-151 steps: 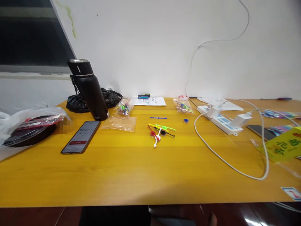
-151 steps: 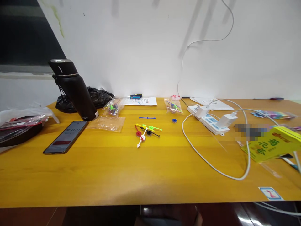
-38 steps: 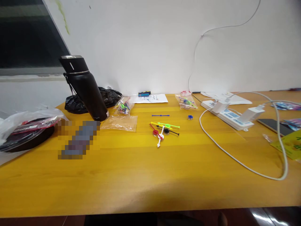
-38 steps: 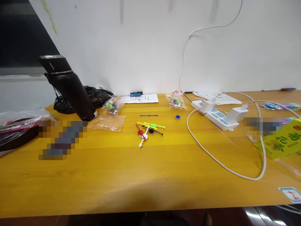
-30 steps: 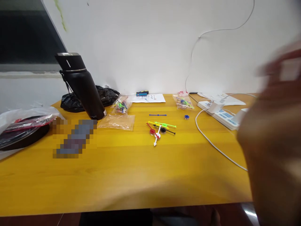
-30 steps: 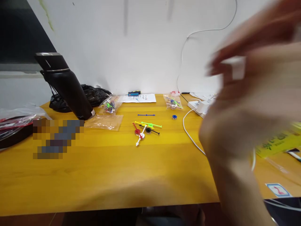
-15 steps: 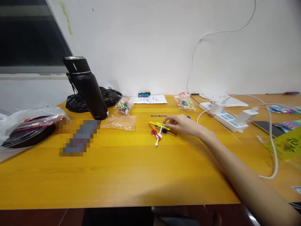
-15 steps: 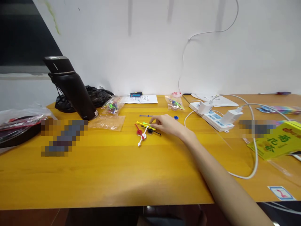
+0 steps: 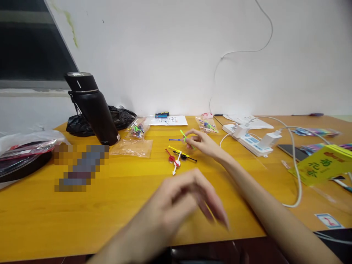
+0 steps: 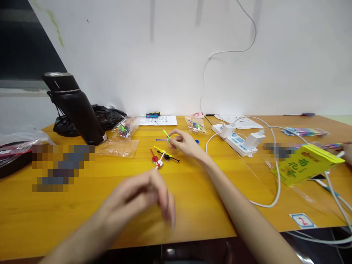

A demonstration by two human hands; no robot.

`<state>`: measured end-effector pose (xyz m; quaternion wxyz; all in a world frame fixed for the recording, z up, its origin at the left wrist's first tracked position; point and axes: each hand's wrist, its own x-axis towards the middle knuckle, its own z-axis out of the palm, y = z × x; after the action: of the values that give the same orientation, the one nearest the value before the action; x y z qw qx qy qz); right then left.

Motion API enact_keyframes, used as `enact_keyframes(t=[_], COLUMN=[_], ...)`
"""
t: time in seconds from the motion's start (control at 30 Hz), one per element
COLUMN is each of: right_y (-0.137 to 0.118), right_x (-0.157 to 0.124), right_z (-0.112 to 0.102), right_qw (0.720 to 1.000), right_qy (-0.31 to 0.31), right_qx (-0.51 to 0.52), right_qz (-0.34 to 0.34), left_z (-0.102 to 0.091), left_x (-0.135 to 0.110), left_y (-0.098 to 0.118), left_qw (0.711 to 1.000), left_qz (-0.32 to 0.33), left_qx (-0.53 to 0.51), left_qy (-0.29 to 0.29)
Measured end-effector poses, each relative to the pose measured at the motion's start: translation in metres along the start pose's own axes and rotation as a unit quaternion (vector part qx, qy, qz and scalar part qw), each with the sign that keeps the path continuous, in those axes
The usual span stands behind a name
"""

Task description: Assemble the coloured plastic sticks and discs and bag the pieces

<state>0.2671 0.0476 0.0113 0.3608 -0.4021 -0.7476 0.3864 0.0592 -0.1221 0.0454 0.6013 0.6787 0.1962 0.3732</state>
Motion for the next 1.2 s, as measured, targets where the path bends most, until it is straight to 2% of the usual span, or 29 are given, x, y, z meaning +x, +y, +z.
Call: enact_keyframes(t=[0.03, 0.1, 0.2, 0.27, 0.33, 0.4, 0.5, 0.6, 0.73, 0.77, 0.83, 0.9, 0.97, 1.07, 1.2], right_y=[0.001, 0.003, 0.002, 0.000, -0.003, -0.005, -0.006, -0.008, -0.012, -0.013, -0.016, -0.018, -0.021, -0.024, -0.024], right_x=[0.001, 0.002, 0.003, 0.002, 0.000, -0.002, -0.005, -0.007, -0.009, -0.010, -0.010, -0.012, -0.013, -0.014, -0.015], right_z=[0.002, 0.005, 0.009, 0.011, 0.013, 0.018, 0.029, 0.038, 0.041, 0.041, 0.042, 0.044, 0.046, 0.047, 0.047], right_qw=[0.999, 0.997, 0.993, 0.990, 0.985, 0.978, 0.962, 0.946, 0.941, 0.940, 0.935, 0.926, 0.913, 0.894, 0.874], right_qy=[0.014, 0.031, 0.036, 0.052, 0.072, 0.074, 0.041, -0.003, -0.023, -0.025, -0.033, -0.048, -0.060, -0.067, -0.076], right_qx=[0.029, 0.071, 0.112, 0.131, 0.155, 0.190, 0.261, 0.314, 0.331, 0.334, 0.346, 0.367, 0.394, 0.433, 0.470], right_qz=[-0.004, -0.011, -0.010, -0.001, 0.016, 0.039, 0.069, 0.081, 0.060, 0.059, 0.067, 0.077, 0.084, 0.096, 0.097], left_z=[-0.013, -0.041, -0.076, -0.090, -0.095, -0.096, -0.094, -0.094, -0.097, -0.097, -0.098, -0.098, -0.098, -0.101, -0.104], left_x=[0.014, 0.040, 0.069, 0.077, 0.079, 0.075, 0.067, 0.063, 0.061, 0.060, 0.060, 0.060, 0.062, 0.066, 0.067], left_y=[-0.001, -0.010, -0.034, -0.051, -0.064, -0.070, -0.069, -0.066, -0.063, -0.062, -0.060, -0.059, -0.061, -0.065, -0.067], left_qw=[0.995, 0.955, 0.894, 0.871, 0.867, 0.866, 0.860, 0.863, 0.864, 0.870, 0.902, 0.942, 0.968, 0.982, 0.983], left_qz=[-0.013, -0.004, 0.023, 0.032, 0.024, 0.018, 0.019, 0.020, -0.001, -0.008, -0.019, -0.016, -0.004, -0.002, 0.008], left_qx=[0.093, 0.283, 0.446, 0.489, 0.497, 0.499, 0.511, 0.504, 0.492, 0.476, 0.403, 0.296, 0.202, 0.131, 0.116], left_qy=[0.039, 0.090, 0.042, 0.023, 0.009, 0.008, 0.002, 0.019, 0.108, 0.129, 0.154, 0.158, 0.150, 0.138, 0.139])
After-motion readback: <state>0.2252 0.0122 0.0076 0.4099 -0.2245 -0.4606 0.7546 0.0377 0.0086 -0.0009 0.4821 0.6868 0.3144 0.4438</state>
